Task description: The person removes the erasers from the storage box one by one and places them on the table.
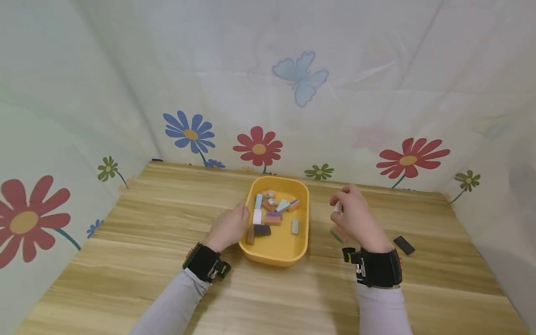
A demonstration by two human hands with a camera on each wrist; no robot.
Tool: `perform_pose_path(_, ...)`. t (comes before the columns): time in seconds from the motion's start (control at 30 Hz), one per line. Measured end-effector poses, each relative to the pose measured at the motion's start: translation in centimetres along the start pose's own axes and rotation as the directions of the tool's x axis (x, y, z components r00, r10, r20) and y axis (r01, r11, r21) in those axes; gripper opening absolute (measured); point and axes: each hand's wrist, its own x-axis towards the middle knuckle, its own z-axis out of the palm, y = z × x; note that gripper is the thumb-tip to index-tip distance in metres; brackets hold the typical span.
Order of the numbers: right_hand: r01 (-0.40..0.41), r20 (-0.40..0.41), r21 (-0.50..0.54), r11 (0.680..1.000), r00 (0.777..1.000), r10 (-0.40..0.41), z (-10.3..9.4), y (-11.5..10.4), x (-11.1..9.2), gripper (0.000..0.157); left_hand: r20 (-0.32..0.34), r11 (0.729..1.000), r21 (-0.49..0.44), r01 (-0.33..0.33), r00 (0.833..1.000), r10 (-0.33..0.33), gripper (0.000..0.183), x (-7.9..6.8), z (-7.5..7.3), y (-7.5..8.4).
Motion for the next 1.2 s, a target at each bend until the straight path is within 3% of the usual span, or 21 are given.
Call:
perform_pose_path(0.23,-0.1,0.021,0.001,0.995,0.995,0.1,-1.7,3.0,-1.2,0.02,-0.01,1.0,-0.016,0.015,1.0,-0.015,0.033,0.0,-0.1,0.1)
perform_pose_path(0.47,-0.143,0.158,-0.017,0.99,0.977,0.144,-1.9,5.5,-2.4,0.017,0.003,0.999,-0.019,0.026,1.0,-0.026,0.034,-0.1,-0.3,0.2)
perform_pose_path(0.87,-0.182,0.358,-0.029,0.983,0.916,0.18,-0.2,7.0,-2.4,0.01,0.003,0.999,-0.038,0.021,1.0,-0.021,0.035,-0.1,-0.2,-0.1)
perform_pose_path(1.2,-0.141,0.395,0.037,0.989,0.911,0.115,0.8,7.8,-2.4,0.013,0.007,0.999,-0.046,0.018,1.0,-0.017,0.037,0.0,0.1,0.0)
